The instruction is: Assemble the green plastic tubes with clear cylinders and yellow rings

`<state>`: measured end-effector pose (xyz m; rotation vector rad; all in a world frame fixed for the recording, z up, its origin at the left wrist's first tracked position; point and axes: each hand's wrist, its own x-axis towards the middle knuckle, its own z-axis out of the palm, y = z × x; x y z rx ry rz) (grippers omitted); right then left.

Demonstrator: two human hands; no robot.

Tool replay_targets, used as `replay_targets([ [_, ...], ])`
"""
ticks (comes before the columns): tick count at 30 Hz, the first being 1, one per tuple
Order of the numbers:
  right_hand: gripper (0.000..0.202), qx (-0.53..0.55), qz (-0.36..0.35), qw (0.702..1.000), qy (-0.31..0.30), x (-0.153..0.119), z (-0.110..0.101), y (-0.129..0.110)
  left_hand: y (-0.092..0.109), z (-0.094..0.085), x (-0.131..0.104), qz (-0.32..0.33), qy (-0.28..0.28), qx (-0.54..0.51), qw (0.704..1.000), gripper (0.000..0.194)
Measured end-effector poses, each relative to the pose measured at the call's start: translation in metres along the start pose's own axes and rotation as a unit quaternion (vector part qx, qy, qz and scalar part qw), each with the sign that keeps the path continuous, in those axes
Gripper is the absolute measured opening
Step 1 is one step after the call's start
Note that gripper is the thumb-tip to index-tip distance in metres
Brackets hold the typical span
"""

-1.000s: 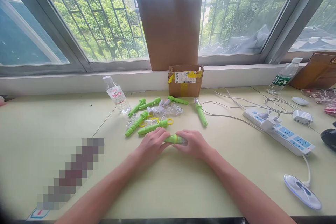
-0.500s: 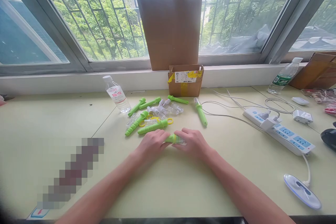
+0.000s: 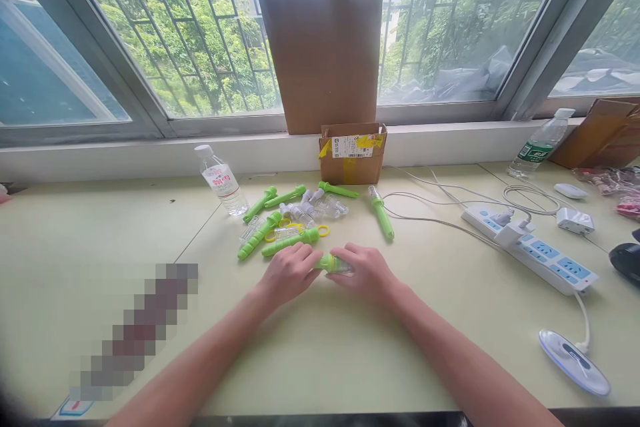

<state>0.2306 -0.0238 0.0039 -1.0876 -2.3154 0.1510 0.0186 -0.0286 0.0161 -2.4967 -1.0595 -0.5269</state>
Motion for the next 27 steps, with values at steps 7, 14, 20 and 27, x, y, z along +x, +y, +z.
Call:
replay_targets([
  [7,0.026,-0.082,-0.068,0.993,0.048,-0.002,0.003,0.009,-0.001,-0.009,0.0,-0.025,-0.078,-0.096,0.992,0.027],
  [14,0.026,-0.103,-0.106,0.987,0.059,-0.002,0.004,0.009,-0.002,-0.015,0.002,-0.062,-0.118,-0.16,0.978,0.033],
  [20,0.029,-0.098,-0.108,0.988,0.048,-0.002,0.004,0.008,-0.001,-0.013,0.002,-0.083,-0.119,-0.201,0.969,0.029],
  [27,0.024,-0.085,-0.086,0.992,0.03,-0.002,0.003,0.006,-0.001,-0.008,0.0,-0.107,-0.121,-0.238,0.958,0.025],
])
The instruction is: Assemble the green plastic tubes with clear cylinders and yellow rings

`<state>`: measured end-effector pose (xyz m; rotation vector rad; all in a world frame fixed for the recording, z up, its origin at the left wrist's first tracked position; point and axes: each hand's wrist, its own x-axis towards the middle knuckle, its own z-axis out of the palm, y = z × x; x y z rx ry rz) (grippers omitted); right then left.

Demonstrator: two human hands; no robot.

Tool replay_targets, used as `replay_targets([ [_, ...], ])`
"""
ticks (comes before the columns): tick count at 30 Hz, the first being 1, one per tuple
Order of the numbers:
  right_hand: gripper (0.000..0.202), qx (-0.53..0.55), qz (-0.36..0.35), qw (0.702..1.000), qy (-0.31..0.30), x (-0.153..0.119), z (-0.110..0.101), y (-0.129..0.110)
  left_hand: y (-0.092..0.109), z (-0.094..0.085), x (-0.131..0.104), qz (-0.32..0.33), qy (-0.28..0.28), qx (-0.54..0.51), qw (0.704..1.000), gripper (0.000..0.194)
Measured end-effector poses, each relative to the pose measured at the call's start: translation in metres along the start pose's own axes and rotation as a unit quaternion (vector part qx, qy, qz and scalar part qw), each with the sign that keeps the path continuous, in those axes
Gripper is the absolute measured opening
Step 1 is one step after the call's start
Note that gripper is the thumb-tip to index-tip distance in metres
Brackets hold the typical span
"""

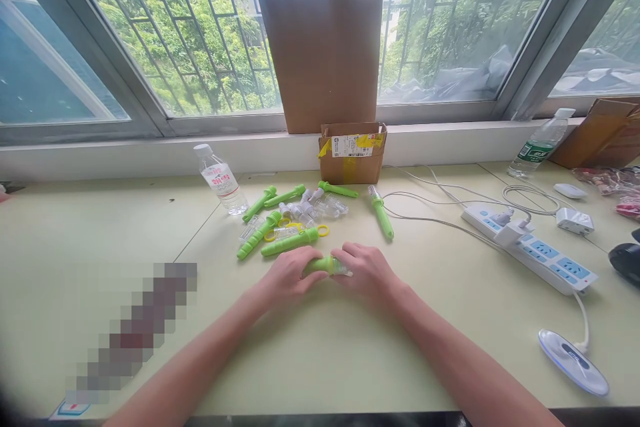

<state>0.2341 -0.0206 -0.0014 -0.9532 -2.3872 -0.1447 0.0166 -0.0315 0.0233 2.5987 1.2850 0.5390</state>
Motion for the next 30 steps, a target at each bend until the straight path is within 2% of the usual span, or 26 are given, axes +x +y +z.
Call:
replay_targets([
  [8,0.024,0.017,0.016,0.999,-0.033,0.0,-0.001,0.0,0.002,0.002,-0.001,-0.015,0.01,-0.02,1.0,0.019],
  [15,0.029,0.053,0.044,0.996,-0.054,0.0,-0.004,-0.003,0.005,0.005,-0.001,0.007,0.011,0.052,0.999,0.013],
  [18,0.027,0.067,0.06,0.994,-0.061,0.0,-0.005,-0.004,0.006,0.006,-0.001,0.027,0.011,0.082,0.996,0.012],
  [27,0.025,0.181,0.093,0.976,-0.074,0.005,-0.012,-0.007,0.006,0.004,0.0,0.106,0.066,0.145,0.982,0.018],
  [30,0.025,0.174,0.102,0.977,-0.065,0.004,-0.009,-0.006,0.006,0.004,0.001,0.114,0.072,0.175,0.975,0.018],
])
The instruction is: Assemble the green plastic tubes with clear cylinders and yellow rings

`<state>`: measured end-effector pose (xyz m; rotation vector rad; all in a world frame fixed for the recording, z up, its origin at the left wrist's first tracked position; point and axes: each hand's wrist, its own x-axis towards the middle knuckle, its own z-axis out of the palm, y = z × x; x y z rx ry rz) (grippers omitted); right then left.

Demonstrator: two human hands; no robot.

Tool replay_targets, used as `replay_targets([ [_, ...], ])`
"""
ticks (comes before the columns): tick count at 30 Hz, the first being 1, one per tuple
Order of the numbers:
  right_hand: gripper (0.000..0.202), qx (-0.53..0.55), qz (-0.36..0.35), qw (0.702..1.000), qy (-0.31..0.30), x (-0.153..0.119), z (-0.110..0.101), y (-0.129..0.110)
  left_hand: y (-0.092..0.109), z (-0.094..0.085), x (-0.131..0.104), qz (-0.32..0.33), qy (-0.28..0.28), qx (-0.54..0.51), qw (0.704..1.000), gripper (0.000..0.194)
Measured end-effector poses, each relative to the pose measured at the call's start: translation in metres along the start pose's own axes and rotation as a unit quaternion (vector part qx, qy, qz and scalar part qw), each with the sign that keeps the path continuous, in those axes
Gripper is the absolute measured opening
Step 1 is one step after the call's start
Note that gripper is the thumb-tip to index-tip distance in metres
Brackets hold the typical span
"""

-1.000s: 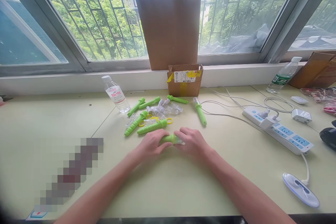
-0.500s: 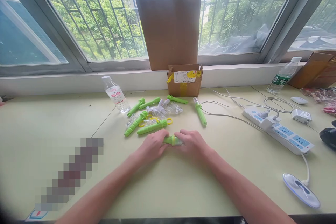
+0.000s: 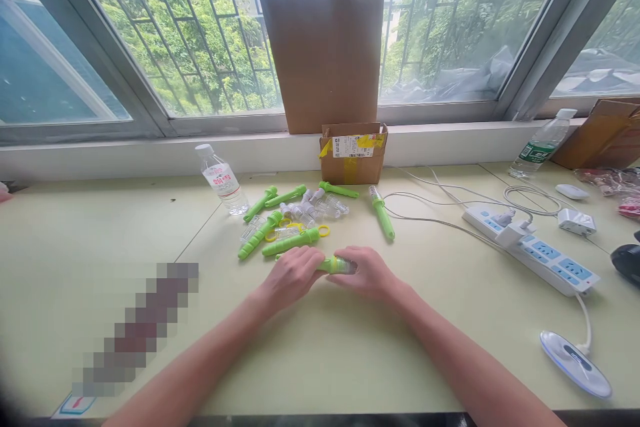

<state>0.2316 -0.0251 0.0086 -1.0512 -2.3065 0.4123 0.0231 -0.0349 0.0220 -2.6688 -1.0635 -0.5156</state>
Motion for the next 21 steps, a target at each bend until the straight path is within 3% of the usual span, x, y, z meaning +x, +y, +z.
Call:
replay_targets([
  [5,0.03,-0.131,-0.063,0.988,0.049,-0.001,0.007,0.008,0.001,-0.001,0.001,-0.072,-0.064,-0.057,0.994,0.012],
  [10,0.022,-0.248,-0.164,0.953,0.066,-0.001,0.003,0.006,-0.005,-0.017,0.002,-0.151,-0.143,-0.224,0.952,0.011],
  [12,0.02,-0.267,-0.181,0.944,0.07,-0.001,0.002,0.002,-0.011,-0.025,0.002,-0.174,-0.181,-0.329,0.91,0.016],
  [15,0.02,-0.281,-0.206,0.934,0.077,-0.001,0.001,-0.003,-0.02,-0.033,0.003,-0.225,-0.284,-0.471,0.804,0.034],
  [17,0.021,-0.287,-0.223,0.928,0.083,-0.001,0.002,-0.005,-0.025,-0.034,0.002,-0.24,-0.326,-0.515,0.755,0.041],
  [19,0.021,-0.287,-0.232,0.925,0.085,-0.002,0.002,-0.006,-0.027,-0.033,0.002,-0.241,-0.342,-0.529,0.739,0.042],
  [21,0.02,-0.277,-0.237,0.927,0.092,-0.002,0.002,-0.005,-0.026,-0.031,0.001,-0.235,-0.336,-0.531,0.742,0.041],
])
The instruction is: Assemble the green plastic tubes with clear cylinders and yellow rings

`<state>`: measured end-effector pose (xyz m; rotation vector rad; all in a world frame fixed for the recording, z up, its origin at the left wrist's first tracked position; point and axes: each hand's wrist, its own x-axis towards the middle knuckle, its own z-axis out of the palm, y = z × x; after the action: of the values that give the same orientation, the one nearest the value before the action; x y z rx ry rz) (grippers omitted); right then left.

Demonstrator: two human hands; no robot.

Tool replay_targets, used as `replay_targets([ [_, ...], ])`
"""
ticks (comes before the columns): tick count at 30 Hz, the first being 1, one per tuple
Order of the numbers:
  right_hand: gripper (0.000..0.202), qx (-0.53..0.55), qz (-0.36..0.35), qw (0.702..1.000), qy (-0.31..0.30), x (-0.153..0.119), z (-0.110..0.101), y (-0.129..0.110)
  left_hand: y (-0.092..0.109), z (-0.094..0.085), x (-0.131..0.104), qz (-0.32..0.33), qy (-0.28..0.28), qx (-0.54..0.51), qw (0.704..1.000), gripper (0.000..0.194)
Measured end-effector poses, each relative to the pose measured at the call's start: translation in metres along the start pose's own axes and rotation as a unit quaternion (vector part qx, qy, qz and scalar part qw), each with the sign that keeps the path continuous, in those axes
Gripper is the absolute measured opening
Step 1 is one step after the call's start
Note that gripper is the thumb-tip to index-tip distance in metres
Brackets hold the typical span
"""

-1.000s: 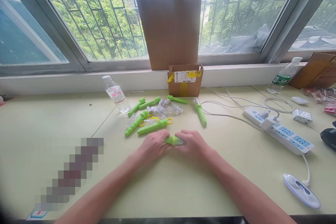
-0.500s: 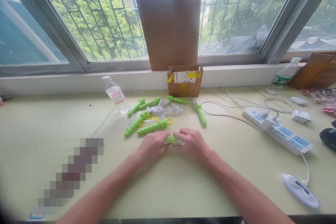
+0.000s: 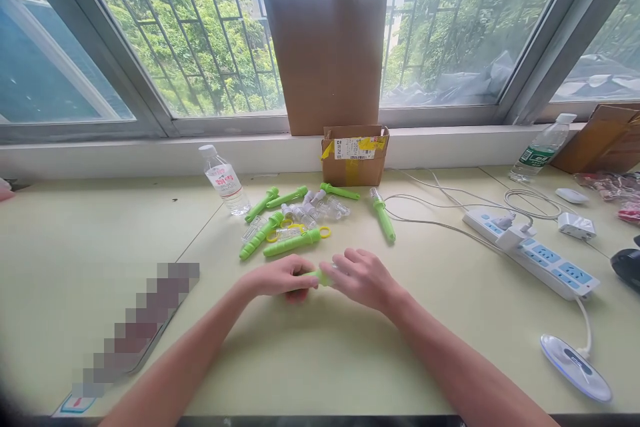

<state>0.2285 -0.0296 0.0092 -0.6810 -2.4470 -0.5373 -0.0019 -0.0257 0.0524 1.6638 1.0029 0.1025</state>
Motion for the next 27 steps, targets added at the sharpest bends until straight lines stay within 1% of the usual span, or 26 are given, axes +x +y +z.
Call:
replay_targets([
  [3,0.017,0.006,0.004,1.0,0.014,-0.001,0.0,0.002,0.0,0.004,0.001,0.034,0.031,0.011,0.999,0.04],
  [5,0.017,0.007,0.009,1.0,0.01,-0.002,0.001,0.004,0.0,0.008,0.002,0.053,0.056,0.033,0.997,0.04],
  [8,0.019,0.028,0.021,0.999,-0.002,-0.004,0.001,0.006,-0.001,0.013,0.005,0.075,0.099,0.111,0.986,0.041],
  [10,0.023,0.049,0.031,0.998,-0.01,-0.004,0.001,0.007,-0.003,0.017,0.008,0.089,0.145,0.198,0.965,0.043],
  [12,0.028,0.07,0.044,0.996,-0.019,-0.005,0.002,0.006,-0.005,0.02,0.01,0.095,0.192,0.3,0.93,0.043],
  [14,0.031,0.083,0.06,0.994,-0.028,-0.005,0.003,0.004,-0.007,0.023,0.011,0.094,0.213,0.384,0.893,0.044],
  [16,0.032,0.092,0.075,0.992,-0.038,-0.005,0.003,0.003,-0.009,0.024,0.011,0.09,0.215,0.44,0.867,0.045],
  [20,0.034,0.119,0.11,0.985,-0.057,-0.002,0.0,-0.001,-0.012,0.025,0.012,0.086,0.225,0.511,0.825,0.048],
  [23,0.034,0.15,0.152,0.974,-0.082,0.002,-0.004,-0.003,-0.015,0.025,0.014,0.098,0.239,0.545,0.798,0.051],
  [25,0.034,0.162,0.168,0.968,-0.095,0.004,-0.004,-0.003,-0.015,0.025,0.016,0.113,0.239,0.556,0.788,0.052],
  [27,0.033,0.15,0.165,0.972,-0.08,0.003,-0.002,-0.002,-0.014,0.025,0.017,0.121,0.247,0.546,0.791,0.049],
])
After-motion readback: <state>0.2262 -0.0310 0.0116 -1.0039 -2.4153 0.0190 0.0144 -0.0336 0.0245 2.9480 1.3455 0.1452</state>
